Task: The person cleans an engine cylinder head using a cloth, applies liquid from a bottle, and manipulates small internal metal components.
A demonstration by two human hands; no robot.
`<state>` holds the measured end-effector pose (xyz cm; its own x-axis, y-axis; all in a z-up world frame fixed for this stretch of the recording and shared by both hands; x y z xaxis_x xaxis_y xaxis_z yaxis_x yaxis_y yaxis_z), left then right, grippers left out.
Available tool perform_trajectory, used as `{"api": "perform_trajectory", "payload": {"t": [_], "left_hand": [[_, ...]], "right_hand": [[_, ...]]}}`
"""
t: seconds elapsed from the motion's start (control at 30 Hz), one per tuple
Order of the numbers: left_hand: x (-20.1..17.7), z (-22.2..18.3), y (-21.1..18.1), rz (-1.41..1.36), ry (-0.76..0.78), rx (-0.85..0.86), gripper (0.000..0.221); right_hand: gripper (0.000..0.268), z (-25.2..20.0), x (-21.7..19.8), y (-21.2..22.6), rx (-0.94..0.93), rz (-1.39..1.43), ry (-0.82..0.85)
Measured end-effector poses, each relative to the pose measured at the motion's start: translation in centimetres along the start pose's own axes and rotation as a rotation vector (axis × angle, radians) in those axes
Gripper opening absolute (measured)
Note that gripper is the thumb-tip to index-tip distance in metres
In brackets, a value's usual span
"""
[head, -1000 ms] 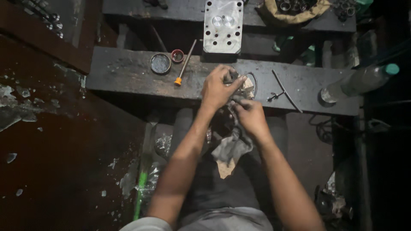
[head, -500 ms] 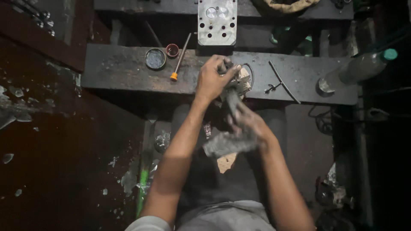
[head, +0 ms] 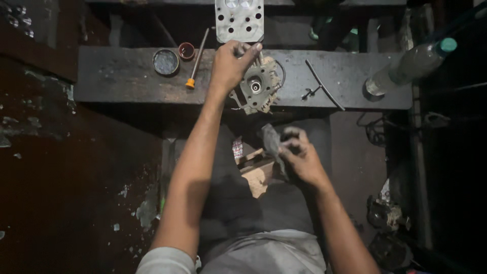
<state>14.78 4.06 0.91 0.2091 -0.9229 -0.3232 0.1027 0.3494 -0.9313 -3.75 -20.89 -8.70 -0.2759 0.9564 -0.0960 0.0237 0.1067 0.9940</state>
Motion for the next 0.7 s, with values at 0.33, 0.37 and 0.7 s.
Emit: {"api": "perform_trajectory", "payload": {"t": [0.33,0.37,0.7], "left_hand": [[0.1,0.0,0.3,-0.019,-0.007,-0.006,0.045],[0.1,-0.1,0.2,-0.026,-0.009,-0.002,0.043],[0.1,-0.2,0.6,0.037,-0.033,-0.030,0.040]], "right_hand": [[0.029,9.6,4.0,5.8,0.196,0.254,-0.055],[0.033,10.9,4.5,6.6,0.148,0.294,-0.062],[0.021,12.9,7.1,10.7,-0.179,-1.186,-0.082]]}}
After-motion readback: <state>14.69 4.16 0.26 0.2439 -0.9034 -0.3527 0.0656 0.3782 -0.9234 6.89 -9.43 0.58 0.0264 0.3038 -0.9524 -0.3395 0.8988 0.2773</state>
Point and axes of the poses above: each hand's wrist, its own z-axis towards the middle knuckle, its own x-axis out of the palm, y = z × x, the point moved 10 cm from there along z, towards the middle knuckle, and after that the axes turned 5 degrees about -z, right-handed, at the moved point
